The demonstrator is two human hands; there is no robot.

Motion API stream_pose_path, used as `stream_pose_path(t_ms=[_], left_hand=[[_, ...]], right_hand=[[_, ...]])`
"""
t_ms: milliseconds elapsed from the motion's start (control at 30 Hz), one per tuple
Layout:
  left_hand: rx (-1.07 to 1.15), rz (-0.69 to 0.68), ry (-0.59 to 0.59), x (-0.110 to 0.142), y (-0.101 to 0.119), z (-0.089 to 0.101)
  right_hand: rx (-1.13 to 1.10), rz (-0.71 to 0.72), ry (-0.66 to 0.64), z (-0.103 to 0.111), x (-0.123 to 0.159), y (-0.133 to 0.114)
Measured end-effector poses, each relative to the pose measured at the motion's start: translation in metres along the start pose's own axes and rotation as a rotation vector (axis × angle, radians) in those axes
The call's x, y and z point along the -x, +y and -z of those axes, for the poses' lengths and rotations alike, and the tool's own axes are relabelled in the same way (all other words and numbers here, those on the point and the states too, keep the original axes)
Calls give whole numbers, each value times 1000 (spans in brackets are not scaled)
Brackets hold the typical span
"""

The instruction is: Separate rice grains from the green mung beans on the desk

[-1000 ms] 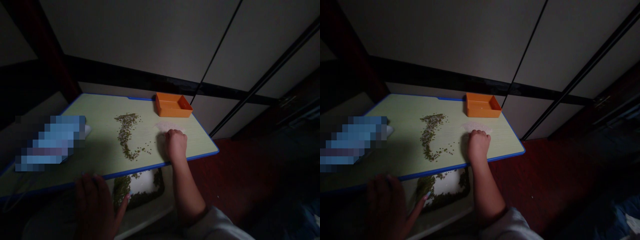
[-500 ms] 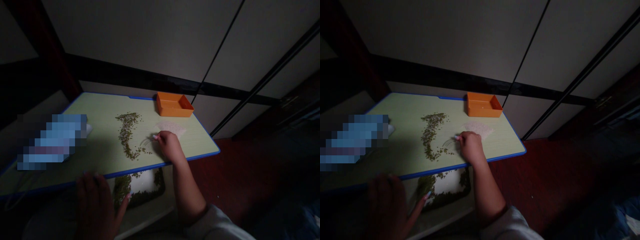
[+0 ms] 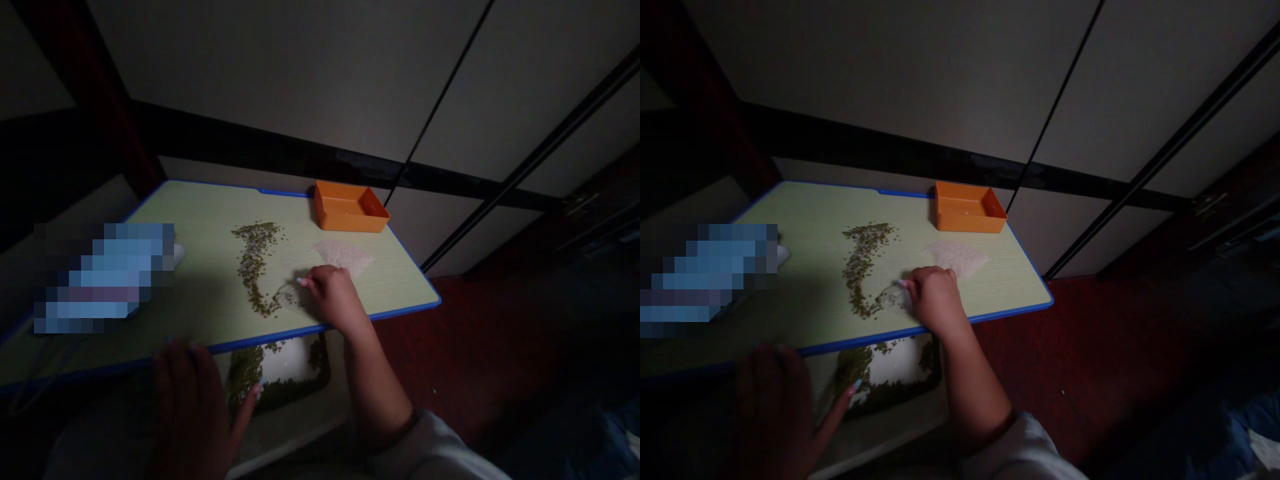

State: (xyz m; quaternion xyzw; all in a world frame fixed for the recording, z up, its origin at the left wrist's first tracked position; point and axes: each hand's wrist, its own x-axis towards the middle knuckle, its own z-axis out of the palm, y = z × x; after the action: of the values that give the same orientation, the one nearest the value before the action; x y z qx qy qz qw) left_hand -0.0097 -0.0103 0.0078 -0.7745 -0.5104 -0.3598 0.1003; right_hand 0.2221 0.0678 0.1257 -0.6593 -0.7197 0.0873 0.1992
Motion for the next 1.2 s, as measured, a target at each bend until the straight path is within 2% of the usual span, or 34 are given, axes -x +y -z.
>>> stream_pose_path(t_ms=[133,233,367,667,833,1200], left_hand=[[19,20,-5,1,0,-1],[26,29,9,1,0,-2],[3,9,-18,3,-2,-2],[10,10,-20,3,-5,-5],[3,23,-59,3,-4,-1],[-18,9,-43,2,-1,-1]], right_hand=[[32,-110,75,7,4,6],[68,-153,59,11,5,7],[103,-147,14,12,6,6],[142,-164,34,13,9,7],[124,-139,16,13,9,6],[136,-132,-17,12,10,2]])
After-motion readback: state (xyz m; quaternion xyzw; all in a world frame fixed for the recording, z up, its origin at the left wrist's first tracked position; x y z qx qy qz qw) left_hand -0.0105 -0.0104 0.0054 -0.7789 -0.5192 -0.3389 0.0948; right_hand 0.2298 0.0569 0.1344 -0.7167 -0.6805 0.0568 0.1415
